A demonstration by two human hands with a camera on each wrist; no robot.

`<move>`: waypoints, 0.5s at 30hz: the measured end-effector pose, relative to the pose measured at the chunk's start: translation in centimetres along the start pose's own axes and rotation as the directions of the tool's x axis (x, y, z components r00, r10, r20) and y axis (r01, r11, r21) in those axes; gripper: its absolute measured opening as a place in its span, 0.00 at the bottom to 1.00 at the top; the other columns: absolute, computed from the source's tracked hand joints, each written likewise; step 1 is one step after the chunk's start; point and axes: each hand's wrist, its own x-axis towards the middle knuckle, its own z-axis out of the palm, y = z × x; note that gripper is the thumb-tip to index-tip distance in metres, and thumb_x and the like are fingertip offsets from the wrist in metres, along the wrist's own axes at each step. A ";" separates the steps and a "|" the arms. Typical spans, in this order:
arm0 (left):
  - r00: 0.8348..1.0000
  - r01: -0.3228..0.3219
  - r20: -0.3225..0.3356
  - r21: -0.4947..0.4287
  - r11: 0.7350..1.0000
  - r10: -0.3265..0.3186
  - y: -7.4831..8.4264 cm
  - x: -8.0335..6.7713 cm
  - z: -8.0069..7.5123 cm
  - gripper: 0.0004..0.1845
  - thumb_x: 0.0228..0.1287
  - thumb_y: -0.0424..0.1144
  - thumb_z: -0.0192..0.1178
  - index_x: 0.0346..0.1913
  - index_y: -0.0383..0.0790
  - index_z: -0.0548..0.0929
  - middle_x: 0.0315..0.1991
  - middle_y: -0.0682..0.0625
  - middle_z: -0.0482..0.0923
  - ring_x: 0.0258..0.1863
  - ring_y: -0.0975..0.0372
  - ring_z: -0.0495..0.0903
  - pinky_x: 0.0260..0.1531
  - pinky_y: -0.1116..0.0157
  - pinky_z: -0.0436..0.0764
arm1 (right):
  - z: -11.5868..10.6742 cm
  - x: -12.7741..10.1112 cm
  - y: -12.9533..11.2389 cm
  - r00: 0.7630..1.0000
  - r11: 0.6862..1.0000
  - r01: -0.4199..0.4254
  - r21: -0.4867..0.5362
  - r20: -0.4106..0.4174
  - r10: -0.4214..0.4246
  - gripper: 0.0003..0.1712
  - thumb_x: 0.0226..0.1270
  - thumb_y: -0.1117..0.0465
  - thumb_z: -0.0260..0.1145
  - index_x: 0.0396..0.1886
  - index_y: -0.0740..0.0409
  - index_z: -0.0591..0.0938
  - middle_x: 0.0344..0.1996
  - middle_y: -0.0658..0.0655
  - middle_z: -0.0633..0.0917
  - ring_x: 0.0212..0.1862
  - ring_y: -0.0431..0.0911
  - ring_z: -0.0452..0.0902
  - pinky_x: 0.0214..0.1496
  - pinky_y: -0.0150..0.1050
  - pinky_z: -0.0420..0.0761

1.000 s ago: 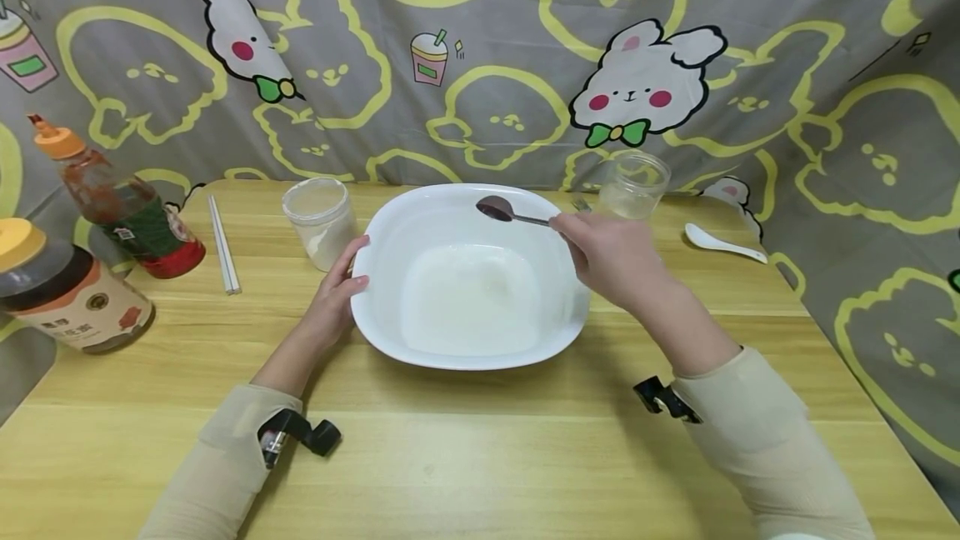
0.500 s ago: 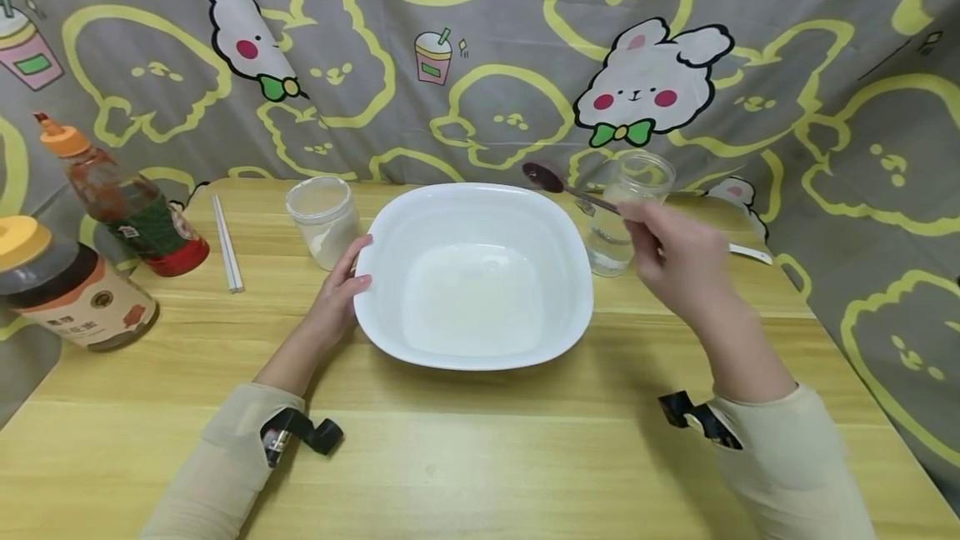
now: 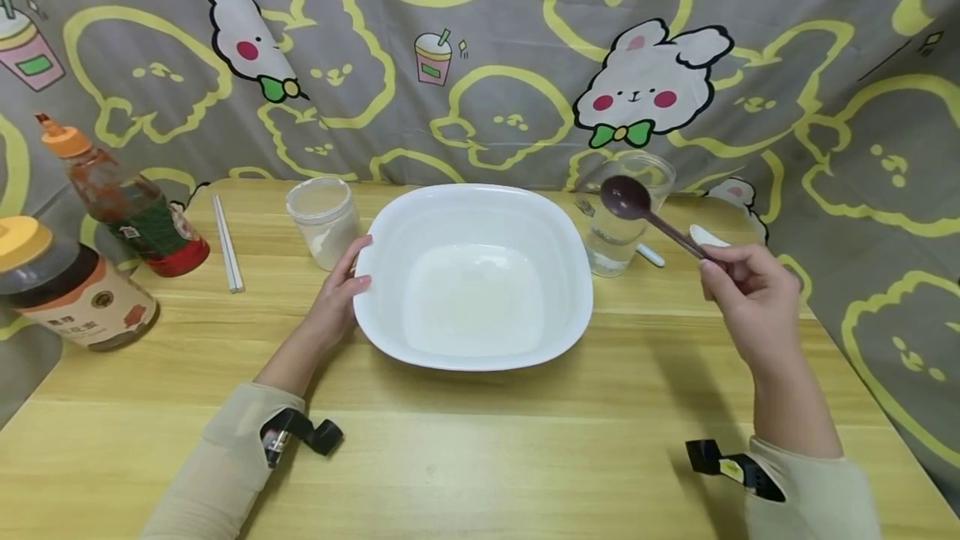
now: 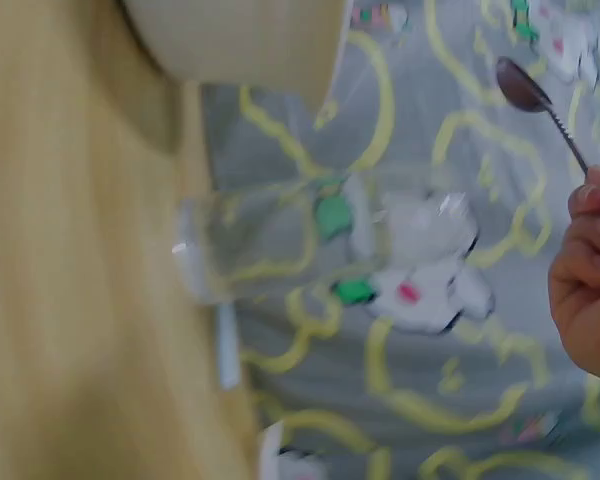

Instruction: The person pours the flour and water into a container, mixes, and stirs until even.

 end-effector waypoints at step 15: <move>1.000 0.010 -0.008 0.004 1.000 -0.010 0.0 0.0 0.0 0.32 0.54 0.34 0.49 0.64 0.50 0.55 0.53 0.33 0.61 0.44 0.44 0.69 0.31 0.63 0.79 | -3.3 -4.5 3.0 0.887 0.850 -0.449 0.275 0.247 0.389 0.22 0.60 0.82 0.35 0.38 0.68 0.76 0.15 0.56 0.72 0.14 0.45 0.50 0.12 0.34 0.43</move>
